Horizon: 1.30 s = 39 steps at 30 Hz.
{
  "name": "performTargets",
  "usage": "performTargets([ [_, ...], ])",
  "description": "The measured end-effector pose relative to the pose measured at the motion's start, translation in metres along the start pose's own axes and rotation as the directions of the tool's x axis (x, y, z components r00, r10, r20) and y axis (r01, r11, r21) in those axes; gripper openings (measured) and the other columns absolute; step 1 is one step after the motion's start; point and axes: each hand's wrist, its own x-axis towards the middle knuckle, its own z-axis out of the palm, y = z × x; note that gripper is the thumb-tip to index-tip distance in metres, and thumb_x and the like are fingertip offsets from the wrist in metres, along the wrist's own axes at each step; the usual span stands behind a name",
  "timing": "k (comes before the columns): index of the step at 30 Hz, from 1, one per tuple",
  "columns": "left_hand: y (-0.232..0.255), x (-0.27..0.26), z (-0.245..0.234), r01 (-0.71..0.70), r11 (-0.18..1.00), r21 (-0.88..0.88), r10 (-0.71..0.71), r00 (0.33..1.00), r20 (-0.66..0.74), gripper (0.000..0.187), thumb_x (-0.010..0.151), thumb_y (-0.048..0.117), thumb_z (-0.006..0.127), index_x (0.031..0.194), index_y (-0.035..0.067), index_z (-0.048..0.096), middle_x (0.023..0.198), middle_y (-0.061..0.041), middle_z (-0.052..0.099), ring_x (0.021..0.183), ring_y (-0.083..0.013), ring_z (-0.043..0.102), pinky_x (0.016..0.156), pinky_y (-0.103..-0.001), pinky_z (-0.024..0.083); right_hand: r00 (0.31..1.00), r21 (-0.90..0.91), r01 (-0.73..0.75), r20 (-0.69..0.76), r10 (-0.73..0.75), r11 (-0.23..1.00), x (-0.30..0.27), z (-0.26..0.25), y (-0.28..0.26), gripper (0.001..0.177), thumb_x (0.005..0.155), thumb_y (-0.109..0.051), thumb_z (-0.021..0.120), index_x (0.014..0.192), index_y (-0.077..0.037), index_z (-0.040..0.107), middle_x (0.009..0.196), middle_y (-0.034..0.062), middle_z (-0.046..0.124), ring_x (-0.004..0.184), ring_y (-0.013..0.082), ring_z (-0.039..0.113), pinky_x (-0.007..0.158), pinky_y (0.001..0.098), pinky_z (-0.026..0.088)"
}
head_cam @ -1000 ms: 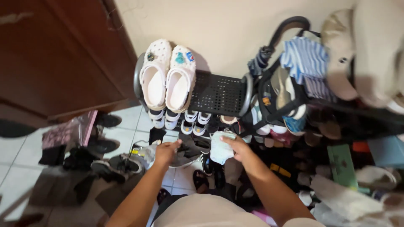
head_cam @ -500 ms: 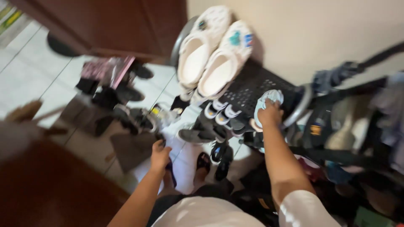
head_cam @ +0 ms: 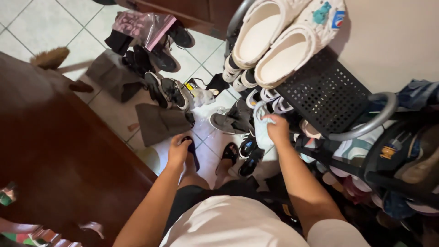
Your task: Cleaning various shoes using a cloth
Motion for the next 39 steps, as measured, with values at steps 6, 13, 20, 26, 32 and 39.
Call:
performTargets([
  [6, -0.047, 0.048, -0.027, -0.171, 0.984, -0.04, 0.169, 0.984, -0.062, 0.044, 0.086, 0.013, 0.071, 0.128, 0.001, 0.064, 0.116, -0.009, 0.07, 0.104, -0.0197, 0.064, 0.087, -0.03, 0.052, 0.975, 0.05, -0.215, 0.064, 0.212, 0.975, -0.019, 0.015, 0.002, 0.041, 0.077, 0.002, 0.053, 0.103, -0.012, 0.082, 0.064, 0.0036, 0.063, 0.051, 0.0115, 0.048, 0.049, 0.0307, 0.037],
  [13, -0.038, 0.086, -0.05, -0.02, 0.977, -0.212, 0.021, 1.0, 0.003, 0.04, 0.086, 0.01, 0.07, 0.124, 0.001, 0.062, 0.1, -0.013, 0.065, 0.083, -0.0241, 0.06, 0.065, -0.034, 0.049, 0.956, 0.062, -0.247, 0.18, 0.232, 0.967, 0.005, 0.076, -0.001, 0.04, 0.073, 0.001, 0.058, 0.105, -0.01, 0.081, 0.066, 0.0003, 0.064, 0.055, 0.0087, 0.051, 0.051, 0.0268, 0.038],
  [20, -0.04, 0.172, -0.071, 0.03, 0.971, -0.236, -0.043, 0.998, -0.048, 0.053, 0.082, 0.013, 0.075, 0.13, 0.001, 0.056, 0.11, -0.012, 0.067, 0.095, -0.0206, 0.064, 0.08, -0.033, 0.054, 0.927, 0.058, -0.233, 0.316, 0.204, 0.971, 0.03, 0.159, -0.082, 0.037, 0.075, 0.001, 0.058, 0.102, -0.007, 0.081, 0.069, 0.0011, 0.067, 0.059, 0.0095, 0.055, 0.055, 0.0256, 0.042],
  [26, -0.018, 0.209, -0.091, 0.067, 0.93, -0.361, -0.097, 0.993, -0.066, 0.055, 0.08, 0.014, 0.079, 0.129, 0.001, 0.057, 0.118, -0.008, 0.066, 0.105, -0.0187, 0.061, 0.091, -0.032, 0.049, 0.894, 0.052, -0.219, 0.41, 0.179, 0.974, 0.05, 0.229, -0.152, 0.038, 0.075, 0.003, 0.056, 0.102, -0.006, 0.081, 0.074, 0.0027, 0.069, 0.062, 0.0098, 0.057, 0.057, 0.0262, 0.044],
  [32, 0.0, 0.235, -0.109, 0.049, 0.918, -0.394, -0.117, 0.981, -0.152, 0.049, 0.078, 0.017, 0.081, 0.122, 0.002, 0.063, 0.111, -0.007, 0.068, 0.101, -0.0182, 0.061, 0.089, -0.031, 0.049, 0.838, -0.047, -0.117, 0.532, 0.124, 0.992, 0.1, 0.287, -0.191, 0.038, 0.075, 0.001, 0.057, 0.104, -0.006, 0.08, 0.076, 0.0047, 0.072, 0.063, 0.012, 0.061, 0.058, 0.0281, 0.048],
  [39, 0.018, 0.285, -0.129, 0.059, 0.815, -0.576, -0.152, 0.982, -0.115, 0.039, 0.083, 0.019, 0.081, 0.117, 0.007, 0.067, 0.096, -0.003, 0.065, 0.081, -0.0141, 0.055, 0.072, -0.031, 0.045, 0.837, -0.268, 0.288, 0.538, -0.105, 0.919, 0.209, 0.391, -0.093, 0.045, 0.072, -0.01, 0.066, 0.116, -0.008, 0.076, 0.092, 0.0186, 0.075, 0.07, 0.0291, 0.071, 0.064, 0.039, 0.056],
])
